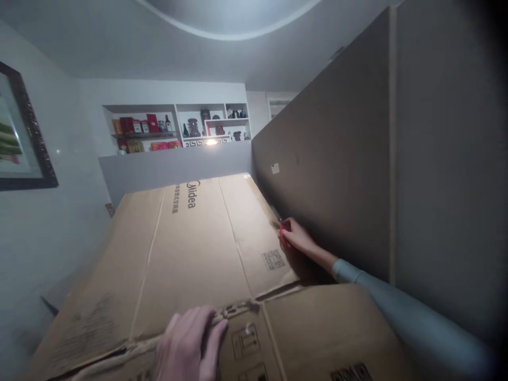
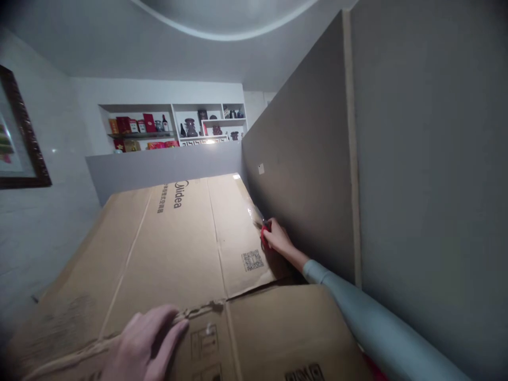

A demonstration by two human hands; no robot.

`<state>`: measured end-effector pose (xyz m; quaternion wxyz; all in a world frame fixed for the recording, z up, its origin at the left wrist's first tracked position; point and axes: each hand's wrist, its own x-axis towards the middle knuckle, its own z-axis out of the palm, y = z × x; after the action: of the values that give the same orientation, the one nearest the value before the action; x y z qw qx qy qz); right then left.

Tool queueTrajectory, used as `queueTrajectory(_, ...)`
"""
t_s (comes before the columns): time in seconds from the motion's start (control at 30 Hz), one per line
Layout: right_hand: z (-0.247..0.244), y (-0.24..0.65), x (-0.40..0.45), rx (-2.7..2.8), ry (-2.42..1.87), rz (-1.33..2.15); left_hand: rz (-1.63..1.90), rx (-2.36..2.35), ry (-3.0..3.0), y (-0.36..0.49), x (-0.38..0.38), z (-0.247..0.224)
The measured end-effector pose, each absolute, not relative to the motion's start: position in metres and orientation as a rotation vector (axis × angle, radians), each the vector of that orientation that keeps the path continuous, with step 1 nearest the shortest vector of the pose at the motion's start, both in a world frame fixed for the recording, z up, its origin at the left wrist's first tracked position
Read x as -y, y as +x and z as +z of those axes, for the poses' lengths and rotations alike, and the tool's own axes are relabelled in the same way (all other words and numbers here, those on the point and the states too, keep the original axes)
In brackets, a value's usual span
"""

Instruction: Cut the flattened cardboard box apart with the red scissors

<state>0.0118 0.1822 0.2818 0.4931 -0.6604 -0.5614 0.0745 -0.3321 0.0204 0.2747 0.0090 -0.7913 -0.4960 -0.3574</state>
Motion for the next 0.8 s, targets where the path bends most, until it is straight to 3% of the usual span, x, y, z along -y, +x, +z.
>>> queueTrajectory(0.23, 0.325, 0.008, -0.164, 1.436, -1.355, 0.194, -0.790, 1.750, -2.696, -0.333, -0.086, 0.215)
queueTrajectory(0.4, 0.334, -0.022, -0.122, 1.632, -1.305, 0.281, -0.631, 1.811, -2.721, -0.331, -0.092, 0.225)
queueTrajectory(0.6, 0.318, -0.044, -0.071, 1.845, -1.390, 0.245, -0.409, 1.912, -2.723, -0.327, -0.096, 0.241)
queueTrajectory(0.8, 0.280, -0.036, -0.037, 1.991, -1.507, 0.232, -0.456, 1.900, -2.701, -0.327, -0.095, 0.240)
